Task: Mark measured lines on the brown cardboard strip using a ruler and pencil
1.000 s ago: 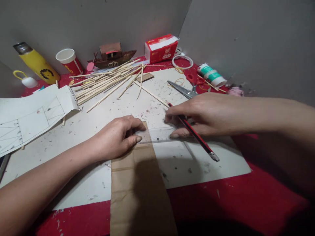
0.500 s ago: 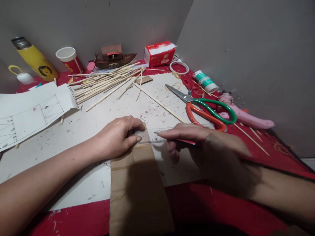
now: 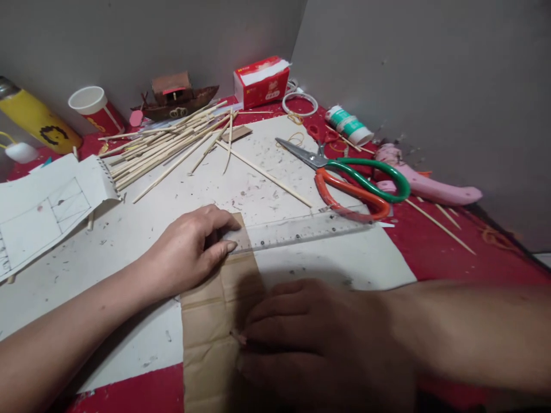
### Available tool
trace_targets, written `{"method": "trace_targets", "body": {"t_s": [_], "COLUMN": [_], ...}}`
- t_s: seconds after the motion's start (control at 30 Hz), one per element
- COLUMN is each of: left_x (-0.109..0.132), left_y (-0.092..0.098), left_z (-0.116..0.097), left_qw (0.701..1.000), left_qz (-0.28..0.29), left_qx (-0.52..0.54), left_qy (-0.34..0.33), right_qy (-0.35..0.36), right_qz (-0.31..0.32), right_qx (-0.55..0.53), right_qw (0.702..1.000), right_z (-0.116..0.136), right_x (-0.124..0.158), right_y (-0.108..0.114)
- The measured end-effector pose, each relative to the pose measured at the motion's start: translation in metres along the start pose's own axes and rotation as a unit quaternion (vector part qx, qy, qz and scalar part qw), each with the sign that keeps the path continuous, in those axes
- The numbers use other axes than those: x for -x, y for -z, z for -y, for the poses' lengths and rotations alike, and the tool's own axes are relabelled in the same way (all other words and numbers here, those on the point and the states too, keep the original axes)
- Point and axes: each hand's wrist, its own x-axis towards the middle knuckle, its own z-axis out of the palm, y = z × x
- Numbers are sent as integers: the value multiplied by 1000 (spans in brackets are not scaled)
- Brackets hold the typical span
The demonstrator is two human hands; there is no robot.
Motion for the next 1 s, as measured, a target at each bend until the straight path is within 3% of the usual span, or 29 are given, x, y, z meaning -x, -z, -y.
{"method": "trace_targets", "body": {"t_s": [0.57, 0.9, 1.0], "left_x": [1, 0, 1], "left_y": [-1, -3, -2], "left_z": [-1, 0, -1], "left_qw": [1000, 1000, 1000], "left_qz": [-3, -10, -8], "left_qx": [-19, -18, -21], "left_qy": [3, -5, -1], "right_qy": [-52, -57, -83], "right_qz": [95, 72, 2], "right_qx": [42, 1, -40], "right_qw": [993, 996, 996], "right_z": [4, 2, 3], "right_x": [-10, -9, -2], "right_y": [15, 12, 17]}}
